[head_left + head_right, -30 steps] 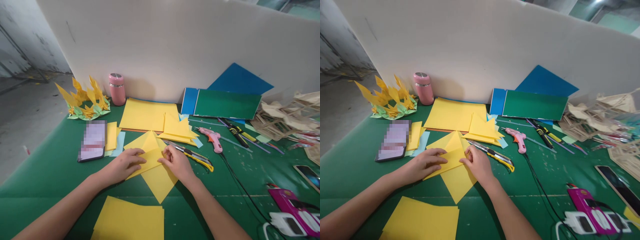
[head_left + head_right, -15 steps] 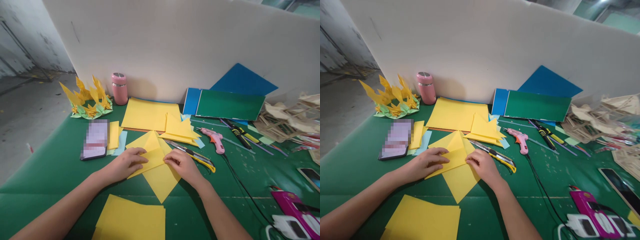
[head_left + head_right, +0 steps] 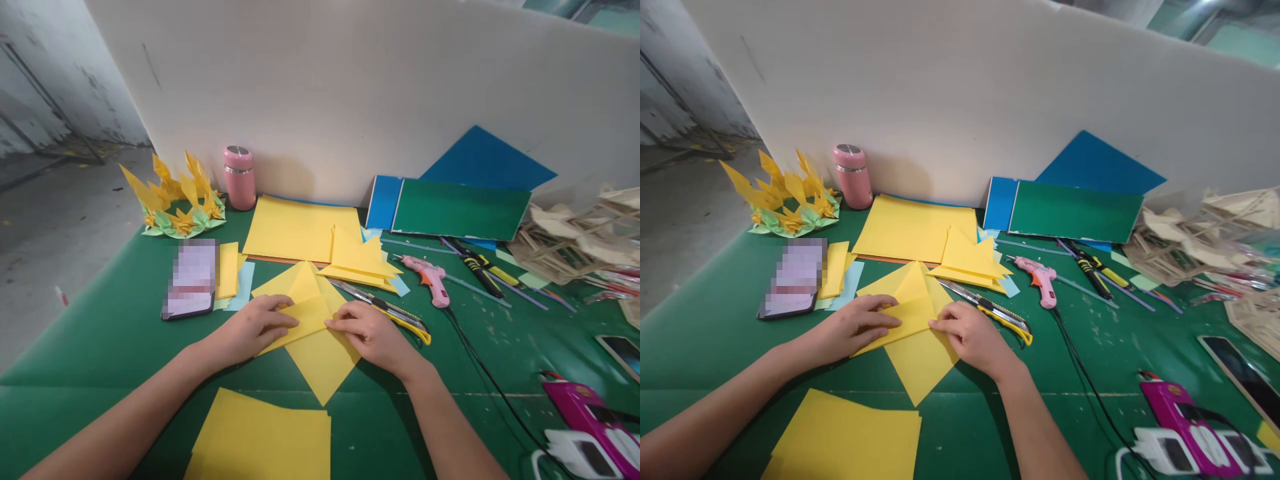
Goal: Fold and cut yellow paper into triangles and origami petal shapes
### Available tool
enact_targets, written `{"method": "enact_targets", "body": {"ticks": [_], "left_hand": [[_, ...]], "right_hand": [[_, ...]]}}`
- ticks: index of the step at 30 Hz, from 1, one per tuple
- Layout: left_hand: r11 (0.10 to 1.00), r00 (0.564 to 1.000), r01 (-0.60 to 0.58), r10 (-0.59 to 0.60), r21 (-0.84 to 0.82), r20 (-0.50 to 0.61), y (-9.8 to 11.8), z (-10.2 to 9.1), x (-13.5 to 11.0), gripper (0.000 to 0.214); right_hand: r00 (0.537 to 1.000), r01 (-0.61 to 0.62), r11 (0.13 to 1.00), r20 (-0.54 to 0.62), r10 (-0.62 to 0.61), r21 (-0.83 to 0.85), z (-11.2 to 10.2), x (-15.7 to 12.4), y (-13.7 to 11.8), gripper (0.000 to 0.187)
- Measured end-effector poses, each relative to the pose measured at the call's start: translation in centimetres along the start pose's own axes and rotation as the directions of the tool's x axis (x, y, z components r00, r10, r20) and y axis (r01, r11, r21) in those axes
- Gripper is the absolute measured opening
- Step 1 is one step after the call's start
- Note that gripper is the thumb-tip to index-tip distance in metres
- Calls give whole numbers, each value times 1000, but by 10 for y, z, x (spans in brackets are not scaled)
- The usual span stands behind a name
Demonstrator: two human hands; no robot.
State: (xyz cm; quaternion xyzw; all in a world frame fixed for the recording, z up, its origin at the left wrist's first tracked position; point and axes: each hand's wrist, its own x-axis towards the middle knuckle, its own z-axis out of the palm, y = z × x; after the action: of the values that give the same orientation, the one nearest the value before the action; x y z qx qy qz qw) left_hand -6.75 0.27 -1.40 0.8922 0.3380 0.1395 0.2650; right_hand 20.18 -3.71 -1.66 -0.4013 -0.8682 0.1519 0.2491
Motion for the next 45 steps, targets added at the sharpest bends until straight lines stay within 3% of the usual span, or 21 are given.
{"method": "enact_targets", "body": {"ticks": [9,19,29,45], "left_hand": [[1000,1000,-23,23,16,-11,-2,2,0,28],[999,1000,-10,9,47,12,2,2,1,28],[991,994,-100,103,89,-22,-7,4,1,27],[993,996,-91,92,81,-20,-6,3,1,30]], "right_hand": [[999,39,999,-6,-40,-22,0,-3,-1,39],[995,102,983,31,-98,-155,1,-4,-8,34],[970,241,940,43,-238,-240,21,11,-29,31],[923,384,902,101,-371,-199,57,39,-64,26]]}}
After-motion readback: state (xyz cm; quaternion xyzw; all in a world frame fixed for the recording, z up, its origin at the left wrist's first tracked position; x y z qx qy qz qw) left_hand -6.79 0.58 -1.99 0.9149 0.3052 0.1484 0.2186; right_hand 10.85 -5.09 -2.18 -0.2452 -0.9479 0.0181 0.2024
